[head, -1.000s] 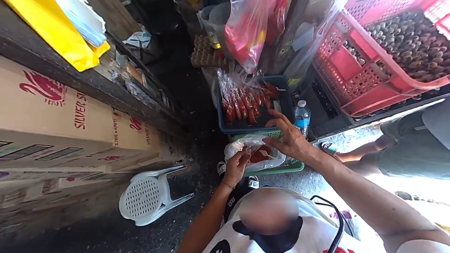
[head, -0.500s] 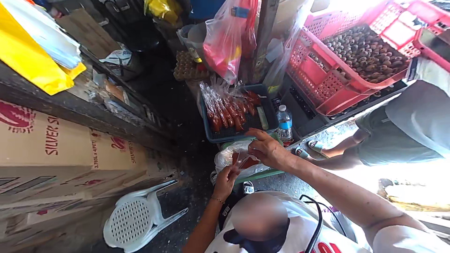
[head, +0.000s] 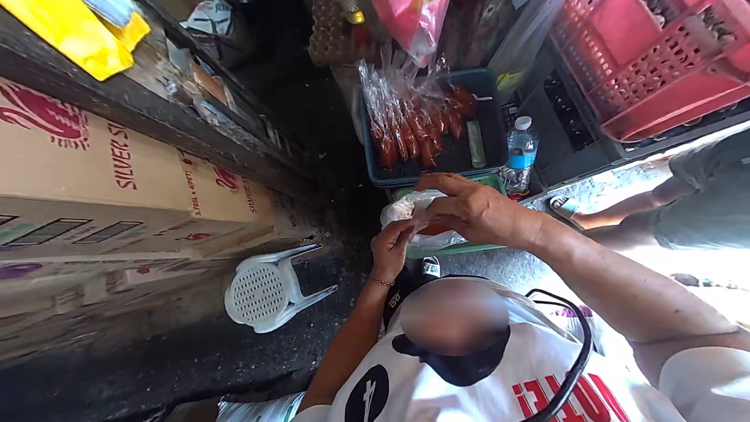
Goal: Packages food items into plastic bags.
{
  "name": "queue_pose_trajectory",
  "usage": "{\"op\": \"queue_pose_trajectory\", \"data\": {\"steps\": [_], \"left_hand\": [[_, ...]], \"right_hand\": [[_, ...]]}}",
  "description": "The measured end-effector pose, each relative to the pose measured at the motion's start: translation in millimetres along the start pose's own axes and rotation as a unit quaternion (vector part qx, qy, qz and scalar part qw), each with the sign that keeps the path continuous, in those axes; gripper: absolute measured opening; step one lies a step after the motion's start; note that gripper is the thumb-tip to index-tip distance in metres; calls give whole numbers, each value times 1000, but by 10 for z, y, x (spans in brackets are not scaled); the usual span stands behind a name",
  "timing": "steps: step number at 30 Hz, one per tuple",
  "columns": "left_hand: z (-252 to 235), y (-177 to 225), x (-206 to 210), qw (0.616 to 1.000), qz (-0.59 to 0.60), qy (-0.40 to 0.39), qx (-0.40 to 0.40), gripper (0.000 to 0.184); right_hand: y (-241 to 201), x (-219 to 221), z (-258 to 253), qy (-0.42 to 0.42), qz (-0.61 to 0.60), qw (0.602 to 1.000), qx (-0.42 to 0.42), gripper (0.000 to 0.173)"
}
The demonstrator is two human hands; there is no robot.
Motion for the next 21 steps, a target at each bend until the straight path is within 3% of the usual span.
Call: {"op": "queue_pose_trajectory", "data": {"steps": [3,5,7,10,13,16,21], "left_hand": [[-43,16,-85,1000,8,24,18,15],[-42,6,-161,999,1,34,22,17],[-31,-1,-239,999,-18,44,23,16],[-12,-60,-313,998,-41,47,13,16],[6,-163,-337,998,-45,47,4,13],[31,-205,-333,998,-42,55,4,9],[30,-198,-347,998,-41,49,4,10]], "right_hand": [[332,-142,72,53,-85,993,70,19],[783,-56,273,71,-36,985,153,24],[1270,270,613,-10,55,963,263,24],[1709,854,1134,-179,134,896,383,28],[1919,1196,1439,-263,192,848,418,29],[1943,1290,1527,-289,203,835,422,27],[1886,1106,1362,-221,203,852,429,32]]}}
Point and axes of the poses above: each hand's wrist, its own z-axis away from the middle knuckle, its own x-axis out of the palm, y = z × x, the point moved 9 cm from there along -z, towards the middle knuckle, and after that the axes turned 10 degrees about y, right-handed, at the moved point
